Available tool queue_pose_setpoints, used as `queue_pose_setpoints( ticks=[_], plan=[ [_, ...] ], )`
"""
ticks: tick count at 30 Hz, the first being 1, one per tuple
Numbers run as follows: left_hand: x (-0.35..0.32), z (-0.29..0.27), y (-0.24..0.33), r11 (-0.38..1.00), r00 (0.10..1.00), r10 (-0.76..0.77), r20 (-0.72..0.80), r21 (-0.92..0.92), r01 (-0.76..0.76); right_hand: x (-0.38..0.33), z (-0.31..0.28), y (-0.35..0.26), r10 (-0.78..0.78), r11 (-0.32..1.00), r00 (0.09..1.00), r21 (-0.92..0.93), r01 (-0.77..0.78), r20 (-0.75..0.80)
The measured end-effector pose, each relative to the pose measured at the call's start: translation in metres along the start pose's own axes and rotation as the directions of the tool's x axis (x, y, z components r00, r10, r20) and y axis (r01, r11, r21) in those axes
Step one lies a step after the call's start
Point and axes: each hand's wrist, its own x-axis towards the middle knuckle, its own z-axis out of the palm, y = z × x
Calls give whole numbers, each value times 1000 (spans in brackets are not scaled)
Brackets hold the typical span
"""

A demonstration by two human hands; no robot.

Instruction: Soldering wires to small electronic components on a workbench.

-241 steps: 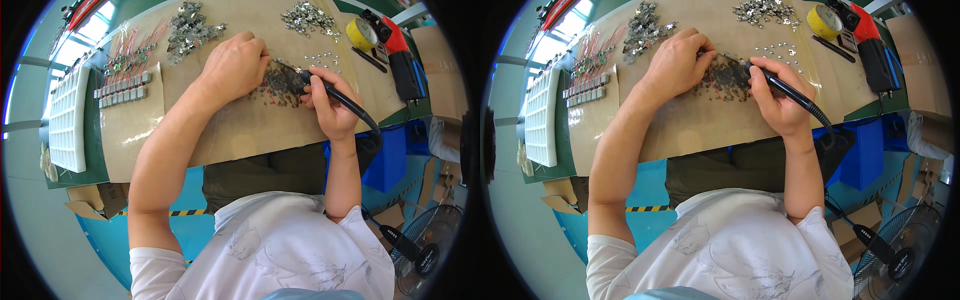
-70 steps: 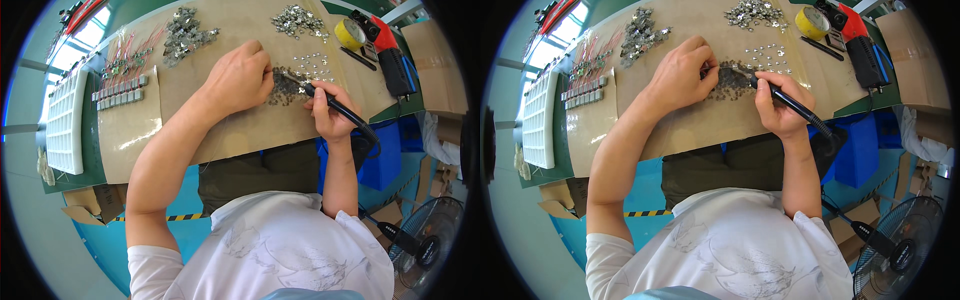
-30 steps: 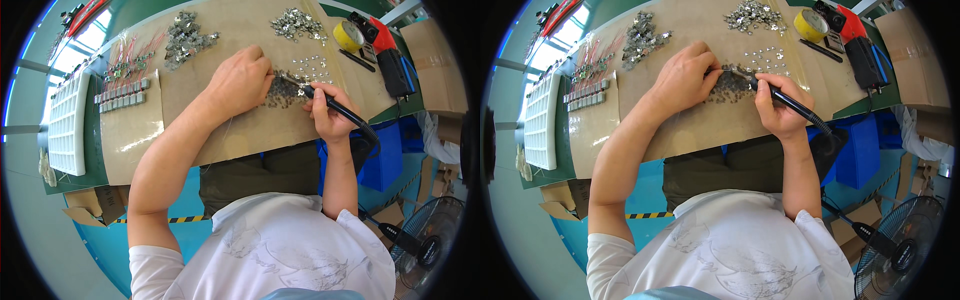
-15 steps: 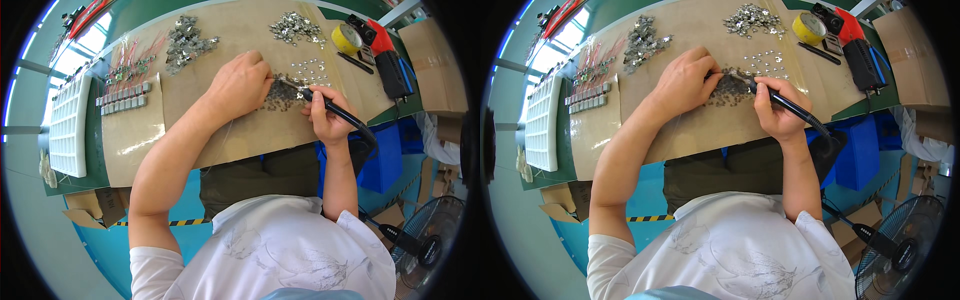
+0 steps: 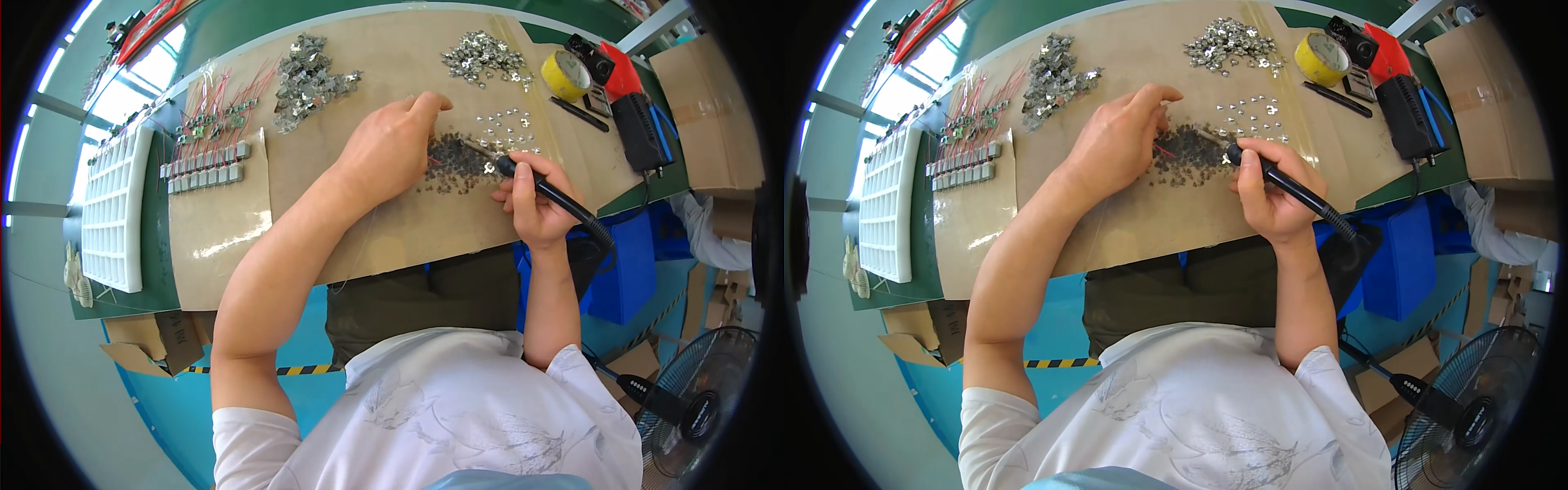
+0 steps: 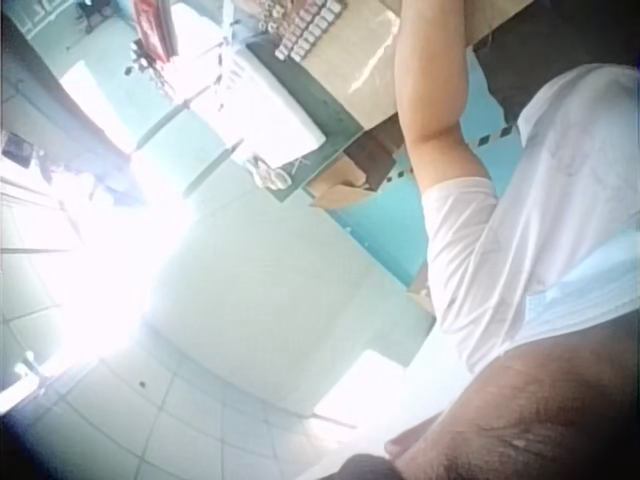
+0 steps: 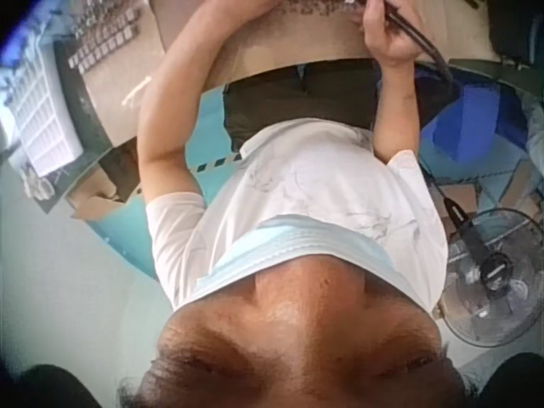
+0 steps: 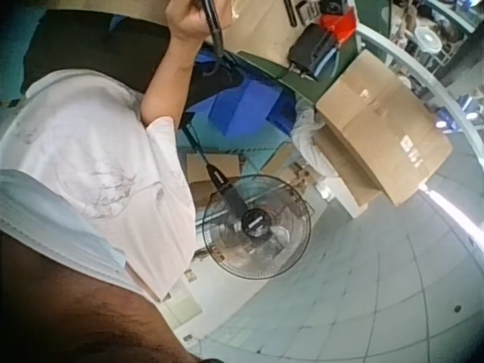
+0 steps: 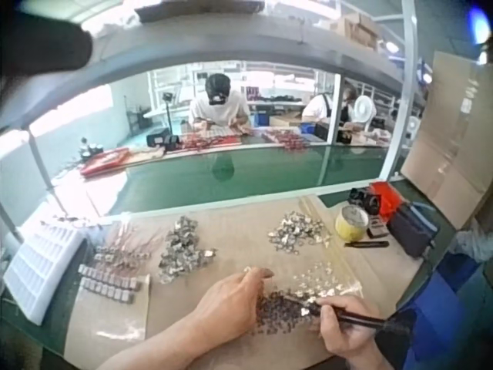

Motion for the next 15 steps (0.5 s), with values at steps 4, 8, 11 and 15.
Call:
queue_pose_setpoints(
  ticks=[4, 8, 11, 15],
  plan=[
    [0, -3, -4, 999, 999, 32, 15, 14, -32, 2, 1, -3, 105, 992, 994, 66, -103, -18],
    [-4, -6, -5, 994, 995, 101, 20, 38, -102, 2, 1, -2, 107, 991, 994, 81, -106, -4],
    [-4, -15, -2, 989, 987, 126, 103, 58, -133, 1, 2, -5, 132, 988, 991, 81, -132, -6],
    [-5, -12, -5, 985, 983, 145, 116, 77, -154, 3, 2, -5, 126, 987, 992, 96, -126, 10]
  ],
)
